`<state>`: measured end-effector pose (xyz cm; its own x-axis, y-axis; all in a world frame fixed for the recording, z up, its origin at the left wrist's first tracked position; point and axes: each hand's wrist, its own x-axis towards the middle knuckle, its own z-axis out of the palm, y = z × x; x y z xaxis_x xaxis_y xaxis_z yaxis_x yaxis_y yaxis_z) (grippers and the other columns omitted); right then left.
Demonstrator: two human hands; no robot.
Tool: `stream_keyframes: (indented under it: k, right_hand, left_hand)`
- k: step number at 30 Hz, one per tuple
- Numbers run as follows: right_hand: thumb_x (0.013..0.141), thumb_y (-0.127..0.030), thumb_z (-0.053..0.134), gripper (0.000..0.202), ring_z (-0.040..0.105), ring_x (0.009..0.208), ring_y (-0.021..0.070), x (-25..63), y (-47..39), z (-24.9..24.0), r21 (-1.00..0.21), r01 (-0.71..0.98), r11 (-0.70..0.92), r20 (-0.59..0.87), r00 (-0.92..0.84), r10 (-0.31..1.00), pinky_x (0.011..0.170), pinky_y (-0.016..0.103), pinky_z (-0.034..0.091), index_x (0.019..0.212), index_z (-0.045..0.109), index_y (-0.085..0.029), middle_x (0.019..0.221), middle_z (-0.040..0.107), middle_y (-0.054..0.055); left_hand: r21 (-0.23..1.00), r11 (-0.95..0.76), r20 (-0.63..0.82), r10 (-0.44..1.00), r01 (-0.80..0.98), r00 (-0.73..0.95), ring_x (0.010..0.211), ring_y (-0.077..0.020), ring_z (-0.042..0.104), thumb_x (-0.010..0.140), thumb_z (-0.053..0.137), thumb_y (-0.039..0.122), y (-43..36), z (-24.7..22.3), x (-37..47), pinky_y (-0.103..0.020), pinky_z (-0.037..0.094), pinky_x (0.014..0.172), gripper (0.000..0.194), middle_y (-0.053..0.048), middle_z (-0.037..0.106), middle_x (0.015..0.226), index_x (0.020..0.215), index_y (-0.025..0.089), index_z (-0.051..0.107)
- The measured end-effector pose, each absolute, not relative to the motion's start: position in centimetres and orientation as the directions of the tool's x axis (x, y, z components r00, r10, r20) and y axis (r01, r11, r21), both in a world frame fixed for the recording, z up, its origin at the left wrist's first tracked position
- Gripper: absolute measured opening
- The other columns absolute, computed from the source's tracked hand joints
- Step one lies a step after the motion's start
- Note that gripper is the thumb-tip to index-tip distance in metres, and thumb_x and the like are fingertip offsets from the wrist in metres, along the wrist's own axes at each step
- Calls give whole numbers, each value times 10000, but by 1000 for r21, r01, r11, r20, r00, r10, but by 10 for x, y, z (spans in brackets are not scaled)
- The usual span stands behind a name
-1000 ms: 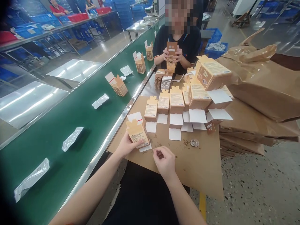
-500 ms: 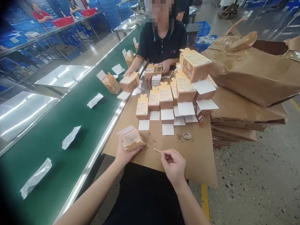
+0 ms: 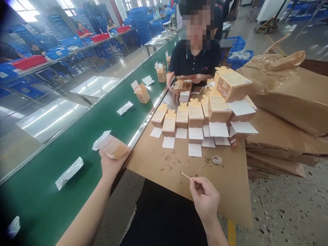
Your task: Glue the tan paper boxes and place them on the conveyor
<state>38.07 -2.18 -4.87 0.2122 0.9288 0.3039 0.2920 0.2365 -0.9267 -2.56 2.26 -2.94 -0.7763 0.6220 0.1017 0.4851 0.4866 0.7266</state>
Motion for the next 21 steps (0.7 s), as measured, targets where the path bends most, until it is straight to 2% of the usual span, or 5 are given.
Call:
stream_keyframes:
  k: [5, 10, 16, 19, 21]
  right_hand:
    - [1081, -521, 846, 378, 660, 546, 170, 378, -14, -42, -920, 292, 260, 325, 202, 924, 508, 272, 597, 828, 844, -239, 720, 745, 48]
    - [1079, -553, 841, 406, 661, 532, 176, 385, -3, -31, -910, 317, 267, 338, 195, 921, 497, 279, 611, 819, 843, -241, 702, 742, 52]
    - [1017, -416, 924, 226, 680, 529, 186, 437, -23, -21, -856, 464, 230, 411, 339, 846, 516, 301, 622, 858, 867, -265, 728, 775, 36]
    - [1004, -426, 938, 215, 676, 532, 188, 453, -25, -18, -854, 488, 180, 405, 407, 819, 523, 309, 622, 881, 875, -261, 733, 781, 42]
    - [1005, -443, 934, 247, 673, 525, 186, 454, -19, -16, -851, 479, 215, 428, 396, 813, 505, 309, 607, 866, 869, -249, 731, 781, 50]
  left_hand:
    - [801, 519, 24, 469, 298, -883, 1357, -447, 761, 550, 1118, 413, 26, -19, -90, -673, 632, 1159, 894, -68, 748, 1196, 1116, 329, 431]
    - [877, 408, 19, 499, 254, -866, 1471, -477, 667, 516, 1137, 407, 34, -23, -97, -706, 541, 1297, 931, -45, 692, 1270, 1155, 308, 468]
    - [879, 209, 347, 337, 429, -875, 1270, -372, 672, 624, 1015, 519, -1, -49, -72, -686, 557, 1255, 839, -67, 511, 1281, 1244, 277, 503]
    - [878, 40, 395, 501, 477, -770, 1110, -312, 700, 778, 873, 588, 37, -37, -39, -617, 599, 1191, 591, -58, 570, 1182, 1176, 267, 577]
    - [931, 18, 246, 706, 364, -664, 1144, -322, 727, 831, 820, 618, 96, -20, -10, -555, 611, 1171, 525, -71, 650, 1149, 1173, 263, 639]
